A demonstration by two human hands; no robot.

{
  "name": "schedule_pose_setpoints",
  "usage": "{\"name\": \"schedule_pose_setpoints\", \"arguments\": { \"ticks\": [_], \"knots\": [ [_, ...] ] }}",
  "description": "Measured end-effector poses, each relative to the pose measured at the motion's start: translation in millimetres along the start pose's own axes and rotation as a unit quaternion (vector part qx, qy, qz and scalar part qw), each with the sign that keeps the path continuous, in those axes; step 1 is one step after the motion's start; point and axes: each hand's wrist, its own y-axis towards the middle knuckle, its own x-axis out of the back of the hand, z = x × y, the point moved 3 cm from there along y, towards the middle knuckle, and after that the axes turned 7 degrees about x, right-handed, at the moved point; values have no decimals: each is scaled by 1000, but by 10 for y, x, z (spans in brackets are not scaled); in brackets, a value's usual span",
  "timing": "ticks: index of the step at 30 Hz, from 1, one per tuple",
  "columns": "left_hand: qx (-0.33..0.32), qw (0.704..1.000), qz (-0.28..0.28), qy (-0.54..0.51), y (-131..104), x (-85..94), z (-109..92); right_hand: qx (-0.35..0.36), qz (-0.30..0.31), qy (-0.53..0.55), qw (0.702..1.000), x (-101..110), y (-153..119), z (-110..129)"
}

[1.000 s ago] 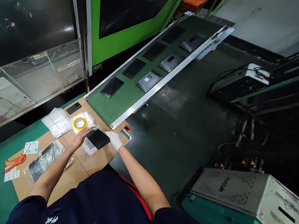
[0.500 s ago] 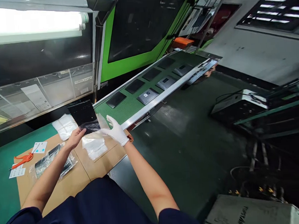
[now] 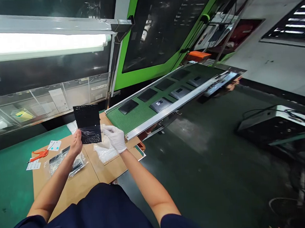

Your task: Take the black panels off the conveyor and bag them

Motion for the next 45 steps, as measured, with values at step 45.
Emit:
{"name": "schedule_pose_setpoints", "arguments": {
  "ticks": [45],
  "knots": [
    [337,837,-324,-285,-2021,1022,2012,-321,369,-26,872,-940,-1948,-2254]
  ]
}}
